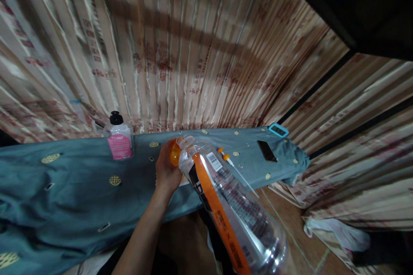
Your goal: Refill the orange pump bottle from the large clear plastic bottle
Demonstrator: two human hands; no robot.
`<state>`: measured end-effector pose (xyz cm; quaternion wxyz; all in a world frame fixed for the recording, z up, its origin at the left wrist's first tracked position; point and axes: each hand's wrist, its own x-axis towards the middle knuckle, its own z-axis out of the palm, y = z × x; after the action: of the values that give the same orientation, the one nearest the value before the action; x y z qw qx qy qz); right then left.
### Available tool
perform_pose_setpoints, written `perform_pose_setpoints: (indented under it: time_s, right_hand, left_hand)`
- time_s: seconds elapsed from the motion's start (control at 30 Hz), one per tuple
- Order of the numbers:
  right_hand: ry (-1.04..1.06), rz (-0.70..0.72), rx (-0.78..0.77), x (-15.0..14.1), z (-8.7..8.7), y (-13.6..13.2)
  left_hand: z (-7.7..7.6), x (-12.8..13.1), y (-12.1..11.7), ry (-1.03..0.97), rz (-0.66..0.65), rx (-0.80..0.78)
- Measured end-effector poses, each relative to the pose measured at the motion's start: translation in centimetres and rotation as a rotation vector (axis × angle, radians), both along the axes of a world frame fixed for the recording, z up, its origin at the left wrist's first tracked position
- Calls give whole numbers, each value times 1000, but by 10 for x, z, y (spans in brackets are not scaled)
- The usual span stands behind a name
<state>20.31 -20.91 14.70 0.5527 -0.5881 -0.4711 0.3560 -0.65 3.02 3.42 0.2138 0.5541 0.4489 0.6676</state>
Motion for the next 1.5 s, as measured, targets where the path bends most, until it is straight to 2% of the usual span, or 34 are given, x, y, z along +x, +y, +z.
perform_pose_setpoints:
  time_s: [0.37, 0.63, 1.0, 1.5]
  right_hand:
    - [1, -19, 5, -1, -3, -1]
    - [-11, -23, 7, 0, 1, 1]
    - [-13, -28, -2, 3, -3, -3]
    - [-11, -15, 19, 4, -6, -5]
  left_hand:
    - [0, 1, 0, -10, 0, 22]
    - [-1, 1, 0, -20, 7, -1]
    - [4, 0, -2, -20, -15, -16]
    - [-1, -1, -1, -19, -37, -16]
